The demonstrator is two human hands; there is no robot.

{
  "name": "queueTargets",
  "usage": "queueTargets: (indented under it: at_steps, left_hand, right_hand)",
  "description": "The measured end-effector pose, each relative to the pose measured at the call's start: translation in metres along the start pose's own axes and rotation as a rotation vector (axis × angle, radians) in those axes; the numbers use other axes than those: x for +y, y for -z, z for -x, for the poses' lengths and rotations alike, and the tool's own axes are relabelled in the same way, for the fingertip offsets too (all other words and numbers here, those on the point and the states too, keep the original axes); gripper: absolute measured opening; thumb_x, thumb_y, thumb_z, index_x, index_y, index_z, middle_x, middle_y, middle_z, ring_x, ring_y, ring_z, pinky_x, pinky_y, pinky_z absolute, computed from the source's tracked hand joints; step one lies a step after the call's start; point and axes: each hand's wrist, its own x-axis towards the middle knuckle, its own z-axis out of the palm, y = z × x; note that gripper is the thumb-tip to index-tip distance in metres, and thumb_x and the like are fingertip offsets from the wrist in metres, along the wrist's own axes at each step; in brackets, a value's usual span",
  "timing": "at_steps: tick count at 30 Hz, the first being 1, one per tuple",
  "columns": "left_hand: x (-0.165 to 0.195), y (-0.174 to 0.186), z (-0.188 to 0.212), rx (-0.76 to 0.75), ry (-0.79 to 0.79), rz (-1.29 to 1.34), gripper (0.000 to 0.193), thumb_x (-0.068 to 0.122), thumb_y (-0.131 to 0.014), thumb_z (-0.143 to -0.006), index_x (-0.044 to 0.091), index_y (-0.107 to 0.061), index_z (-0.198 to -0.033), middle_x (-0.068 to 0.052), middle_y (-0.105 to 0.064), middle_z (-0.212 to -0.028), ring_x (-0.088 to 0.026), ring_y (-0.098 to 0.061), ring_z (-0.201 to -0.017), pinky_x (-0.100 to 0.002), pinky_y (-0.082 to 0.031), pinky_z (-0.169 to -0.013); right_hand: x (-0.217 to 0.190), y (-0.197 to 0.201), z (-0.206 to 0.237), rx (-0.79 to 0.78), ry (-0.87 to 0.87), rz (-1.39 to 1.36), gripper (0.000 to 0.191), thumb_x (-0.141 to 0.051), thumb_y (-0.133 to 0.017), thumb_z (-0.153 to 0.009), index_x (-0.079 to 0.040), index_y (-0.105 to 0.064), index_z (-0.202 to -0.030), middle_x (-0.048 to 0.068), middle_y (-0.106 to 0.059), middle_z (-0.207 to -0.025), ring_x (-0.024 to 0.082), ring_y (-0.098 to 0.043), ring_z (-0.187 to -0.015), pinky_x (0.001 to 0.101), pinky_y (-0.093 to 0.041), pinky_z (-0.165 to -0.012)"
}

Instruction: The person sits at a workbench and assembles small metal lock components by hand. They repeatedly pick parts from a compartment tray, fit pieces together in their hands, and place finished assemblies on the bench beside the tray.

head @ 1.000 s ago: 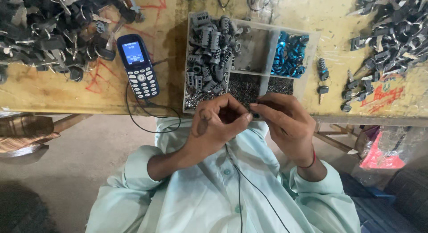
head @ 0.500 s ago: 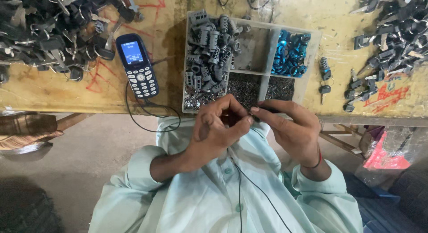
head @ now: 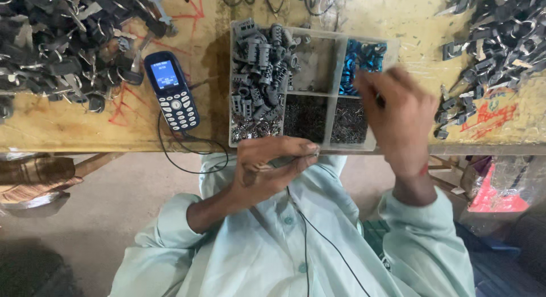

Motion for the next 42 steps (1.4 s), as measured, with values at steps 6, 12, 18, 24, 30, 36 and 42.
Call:
queueTargets:
  at_steps: [6,12,18,24,30,36,42]
  left_hand:
    - [-0.008,0.005,-0.002,-0.131,-0.090,-0.010,0.016,-0.002,-0.078,-0.092,0.002,-0.071,-0.105,-0.011,-0.078,-0.108,-0.023,-0.079,-0.100,-0.029,-0.064,-0.087]
    - [-0.011,0.012,-0.010,-0.223,-0.343,-0.413,0.030,-0.005,-0.074,-0.086,0.000,-0.067,-0.114,-0.015,-0.069,-0.123,-0.031,-0.070,-0.114,-0.038,-0.059,-0.096]
    - [-0.008,0.018,-0.021,-0.321,-0.537,-0.612,0.025,0.008,-0.072,-0.089,0.001,-0.066,-0.112,-0.016,-0.064,-0.128,-0.034,-0.065,-0.122,-0.044,-0.056,-0.107]
    - [-0.002,0.018,-0.025,-0.348,-0.603,-0.656,0.015,0.007,-0.074,-0.094,0.003,-0.063,-0.105,-0.015,-0.065,-0.131,-0.031,-0.065,-0.124,-0.043,-0.056,-0.109]
    - [-0.004,0.017,-0.018,-0.349,-0.642,-0.718,0.017,0.007,-0.073,-0.095,0.003,-0.064,-0.108,-0.017,-0.065,-0.130,-0.033,-0.065,-0.121,-0.043,-0.055,-0.107]
    - [0.005,0.021,-0.025,-0.327,-0.663,-0.667,0.026,0.004,-0.073,-0.089,-0.002,-0.063,-0.112,-0.021,-0.065,-0.126,-0.036,-0.065,-0.118,-0.047,-0.055,-0.108]
    - [0.009,-0.017,-0.012,0.027,-0.127,-0.253,0.035,-0.003,-0.080,-0.087,0.003,-0.071,-0.120,-0.011,-0.072,-0.110,-0.023,-0.072,-0.100,-0.033,-0.059,-0.087]
  right_hand:
    - [0.048,-0.029,-0.020,0.059,0.042,-0.073,0.006,-0.010,-0.073,-0.109,-0.005,-0.071,-0.110,0.015,-0.066,-0.097,0.027,-0.065,-0.081,0.0374,-0.048,-0.069]
    - [0.000,0.010,0.011,-0.356,-0.523,-1.210,0.022,-0.002,-0.066,-0.097,0.001,-0.070,-0.118,0.008,-0.071,-0.097,0.013,-0.068,-0.079,0.0270,-0.057,-0.072]
    - [0.005,-0.007,0.070,-0.393,-0.272,-0.996,0.031,0.010,-0.070,-0.091,0.005,-0.069,-0.121,0.010,-0.071,-0.106,0.015,-0.070,-0.092,0.0288,-0.058,-0.081]
    - [0.013,-0.008,0.071,-0.413,-0.319,-1.283,0.019,0.008,-0.066,-0.098,0.007,-0.070,-0.116,0.014,-0.072,-0.106,0.018,-0.071,-0.090,0.0294,-0.060,-0.080]
    - [0.002,-0.017,0.071,-0.456,-0.436,-1.366,0.011,0.002,-0.054,-0.103,0.001,-0.046,-0.111,0.014,-0.071,-0.089,0.020,-0.076,-0.075,0.0308,-0.063,-0.066]
    - [0.003,-0.031,0.083,-0.498,-0.439,-1.350,0.014,-0.003,-0.055,-0.107,-0.001,-0.042,-0.106,0.014,-0.068,-0.083,0.018,-0.070,-0.067,0.0295,-0.059,-0.059]
    - [-0.033,-0.025,0.065,-0.415,-0.525,-1.959,0.020,-0.001,-0.056,-0.111,-0.002,-0.038,-0.120,0.009,-0.063,-0.103,0.015,-0.067,-0.077,0.0270,-0.055,-0.063]
